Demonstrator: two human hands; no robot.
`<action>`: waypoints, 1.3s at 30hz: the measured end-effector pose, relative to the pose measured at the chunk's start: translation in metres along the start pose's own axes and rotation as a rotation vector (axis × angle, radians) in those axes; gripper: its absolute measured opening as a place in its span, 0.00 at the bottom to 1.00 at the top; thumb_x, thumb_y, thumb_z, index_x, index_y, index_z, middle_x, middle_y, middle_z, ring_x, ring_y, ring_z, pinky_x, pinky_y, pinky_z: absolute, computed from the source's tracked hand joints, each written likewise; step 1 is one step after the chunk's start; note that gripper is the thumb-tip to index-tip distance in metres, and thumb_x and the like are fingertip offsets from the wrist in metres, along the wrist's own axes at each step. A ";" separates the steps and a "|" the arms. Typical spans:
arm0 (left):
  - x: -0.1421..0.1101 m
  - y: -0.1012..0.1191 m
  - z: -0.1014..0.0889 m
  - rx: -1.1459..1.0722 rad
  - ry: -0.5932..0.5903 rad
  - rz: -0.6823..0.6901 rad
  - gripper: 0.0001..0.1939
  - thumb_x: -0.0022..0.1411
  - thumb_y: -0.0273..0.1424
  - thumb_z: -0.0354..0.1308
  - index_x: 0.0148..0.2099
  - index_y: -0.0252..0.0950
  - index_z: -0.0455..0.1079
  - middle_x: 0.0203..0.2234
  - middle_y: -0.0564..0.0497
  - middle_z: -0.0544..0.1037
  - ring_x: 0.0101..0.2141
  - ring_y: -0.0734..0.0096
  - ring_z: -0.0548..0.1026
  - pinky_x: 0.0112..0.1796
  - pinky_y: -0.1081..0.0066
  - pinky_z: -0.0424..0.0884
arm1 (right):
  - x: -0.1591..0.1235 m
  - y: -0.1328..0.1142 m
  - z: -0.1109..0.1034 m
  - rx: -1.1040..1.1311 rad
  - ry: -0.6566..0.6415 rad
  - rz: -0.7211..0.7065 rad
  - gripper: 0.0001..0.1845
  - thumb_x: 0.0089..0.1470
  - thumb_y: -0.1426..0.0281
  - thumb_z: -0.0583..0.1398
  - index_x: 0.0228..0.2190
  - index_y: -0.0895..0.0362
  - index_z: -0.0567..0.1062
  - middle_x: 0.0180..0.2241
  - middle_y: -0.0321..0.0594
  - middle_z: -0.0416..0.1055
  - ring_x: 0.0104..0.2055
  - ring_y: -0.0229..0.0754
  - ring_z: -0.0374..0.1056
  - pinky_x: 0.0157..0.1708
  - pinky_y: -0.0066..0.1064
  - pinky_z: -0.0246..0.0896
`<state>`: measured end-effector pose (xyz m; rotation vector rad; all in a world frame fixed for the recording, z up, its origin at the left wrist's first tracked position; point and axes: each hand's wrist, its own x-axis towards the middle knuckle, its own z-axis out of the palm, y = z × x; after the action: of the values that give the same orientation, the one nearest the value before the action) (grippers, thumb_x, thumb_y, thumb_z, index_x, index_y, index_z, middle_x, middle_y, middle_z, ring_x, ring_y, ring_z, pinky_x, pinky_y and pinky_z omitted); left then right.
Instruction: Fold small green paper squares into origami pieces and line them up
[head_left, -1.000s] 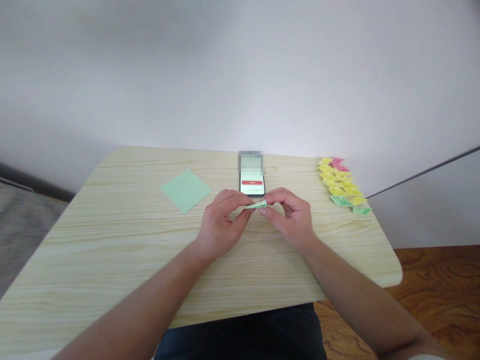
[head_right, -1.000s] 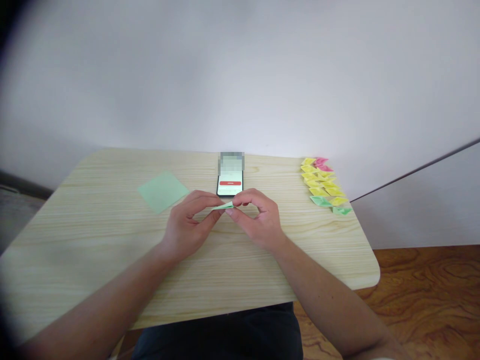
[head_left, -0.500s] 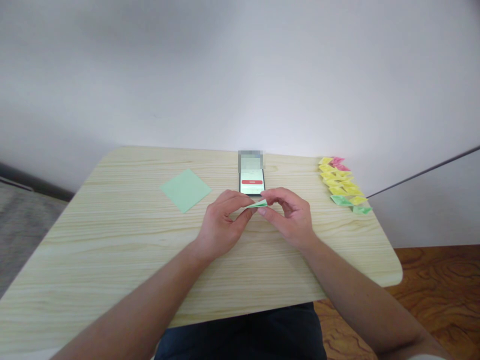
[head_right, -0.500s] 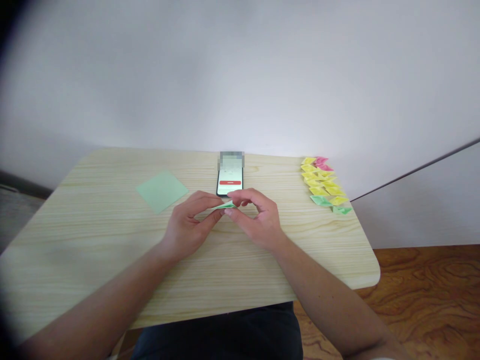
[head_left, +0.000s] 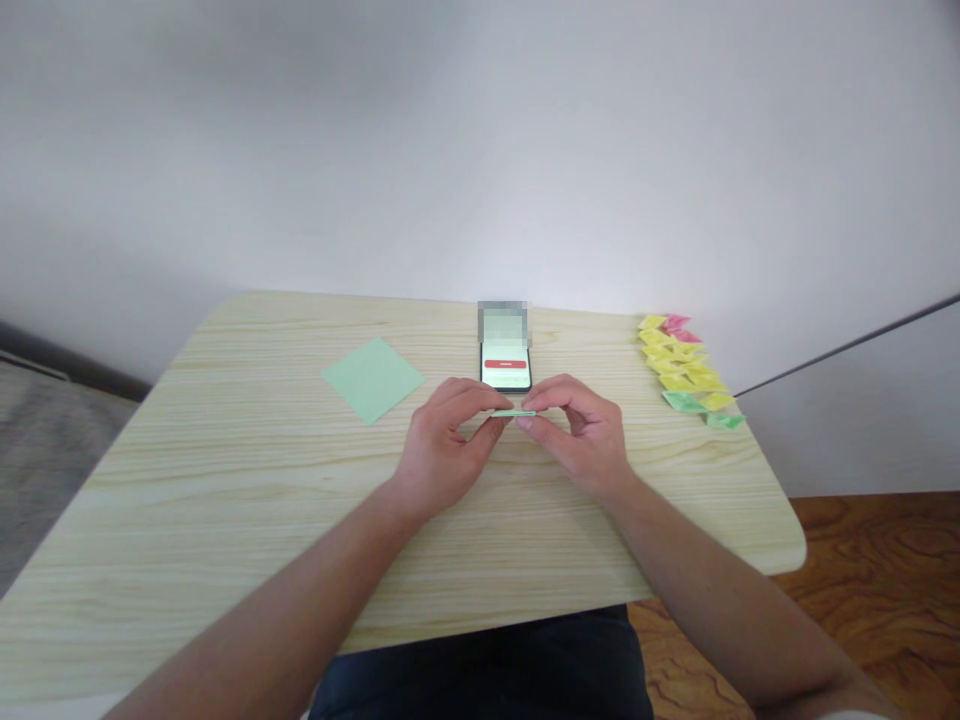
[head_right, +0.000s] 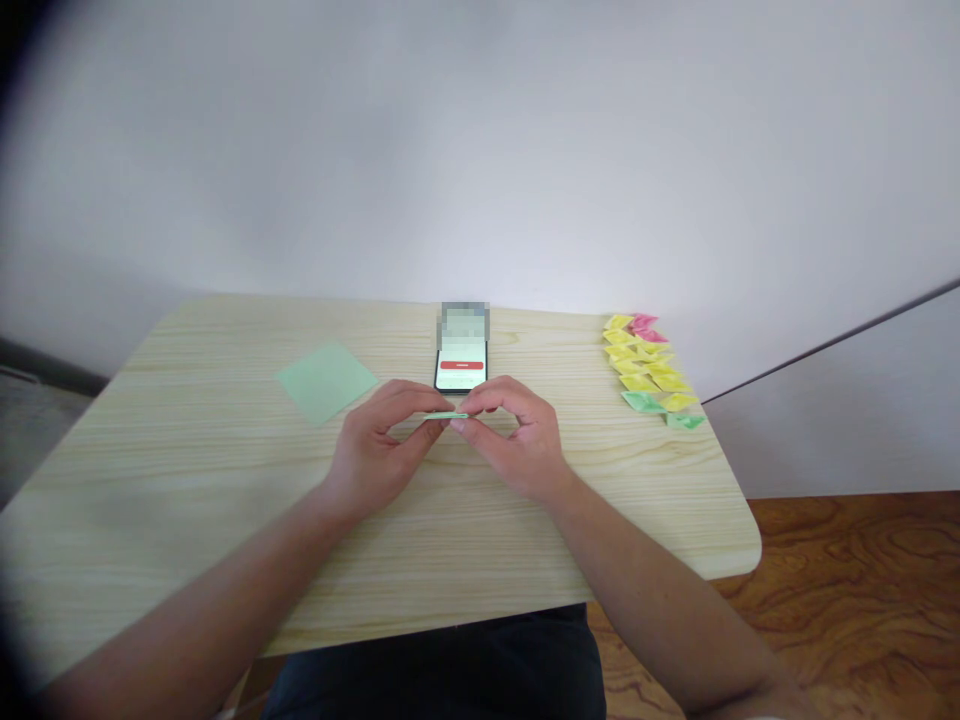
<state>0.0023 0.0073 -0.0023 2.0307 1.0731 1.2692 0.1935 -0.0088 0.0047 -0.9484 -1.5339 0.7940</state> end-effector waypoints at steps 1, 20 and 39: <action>0.000 0.000 0.000 0.000 0.005 0.002 0.09 0.63 0.24 0.61 0.43 0.41 0.79 0.39 0.49 0.81 0.43 0.63 0.77 0.46 0.62 0.73 | 0.000 0.000 0.000 -0.002 -0.002 -0.004 0.06 0.54 0.67 0.70 0.35 0.48 0.81 0.37 0.40 0.77 0.42 0.46 0.74 0.46 0.44 0.70; 0.004 -0.002 -0.002 -0.314 0.052 -0.241 0.05 0.63 0.34 0.65 0.40 0.38 0.76 0.33 0.51 0.78 0.35 0.69 0.73 0.38 0.68 0.69 | 0.001 0.008 -0.001 0.059 0.051 0.215 0.07 0.55 0.63 0.69 0.34 0.52 0.80 0.33 0.38 0.78 0.36 0.42 0.72 0.40 0.37 0.69; 0.008 -0.008 -0.004 -0.608 0.018 -0.461 0.10 0.64 0.37 0.64 0.36 0.35 0.74 0.28 0.54 0.74 0.32 0.73 0.69 0.38 0.72 0.65 | 0.005 0.006 -0.002 0.238 -0.162 0.373 0.12 0.58 0.61 0.67 0.29 0.56 0.79 0.28 0.37 0.77 0.30 0.38 0.71 0.34 0.32 0.66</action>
<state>-0.0025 0.0183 -0.0029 1.2371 0.9394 1.1788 0.1964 -0.0013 0.0025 -1.0242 -1.3755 1.3165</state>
